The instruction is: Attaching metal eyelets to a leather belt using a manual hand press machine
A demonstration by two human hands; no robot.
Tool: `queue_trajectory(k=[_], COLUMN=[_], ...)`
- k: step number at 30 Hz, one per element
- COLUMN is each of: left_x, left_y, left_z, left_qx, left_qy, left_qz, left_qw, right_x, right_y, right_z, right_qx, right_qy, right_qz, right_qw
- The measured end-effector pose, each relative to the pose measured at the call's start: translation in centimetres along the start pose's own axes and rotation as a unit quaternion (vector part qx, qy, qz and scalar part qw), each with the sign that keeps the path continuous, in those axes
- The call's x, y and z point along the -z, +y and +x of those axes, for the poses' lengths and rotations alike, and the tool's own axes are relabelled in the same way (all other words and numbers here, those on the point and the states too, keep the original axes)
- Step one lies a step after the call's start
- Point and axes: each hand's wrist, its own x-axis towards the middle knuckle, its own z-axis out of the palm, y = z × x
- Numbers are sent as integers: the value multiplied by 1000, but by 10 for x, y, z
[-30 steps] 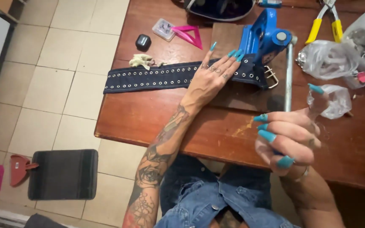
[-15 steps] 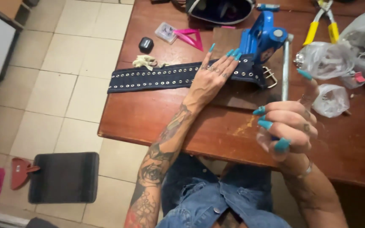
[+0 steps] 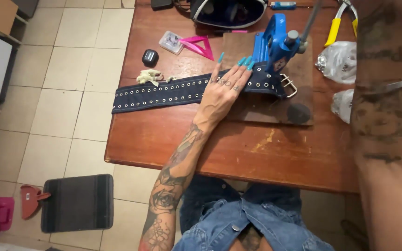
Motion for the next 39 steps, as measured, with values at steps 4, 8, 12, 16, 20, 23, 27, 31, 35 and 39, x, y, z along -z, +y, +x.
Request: queue_trajectory(k=[4,8,12,16,20,23,27,31,35,39], left_x=[0,5,10,8,7,1,-1,2,4,18], left_y=[-1,0,4,10,11,14,13,13,12,9], left_z=[4,8,14,15,14,22,22,21,19,21], left_qx=[-9,-7,14,39,67,83,74,68,77,41], left_qy=[43,55,61,49,36,41,40,34,22,63], left_qz=[2,13,-2,3,-4,-12,2,-5,1,17], left_qw=[999,998,998,998,997,996,996,997,997,997], right_x=[-47,-79,-91,-69,-44,-38,-53,-61,-114,-92], right_y=[15,20,7,-9,-20,-34,-6,0,36,22], right_z=[-36,-86,-81,-65,-60,-34,-54,-42,-54,-50], right_qx=[-59,-119,-143,-165,-193,-230,-255,-297,-335,-318], right_qy=[-126,-262,-353,-409,-364,-376,-441,-426,-427,-419], right_qz=[92,177,244,243,415,471,433,474,514,498], right_qw=[986,941,892,864,811,764,744,711,664,689])
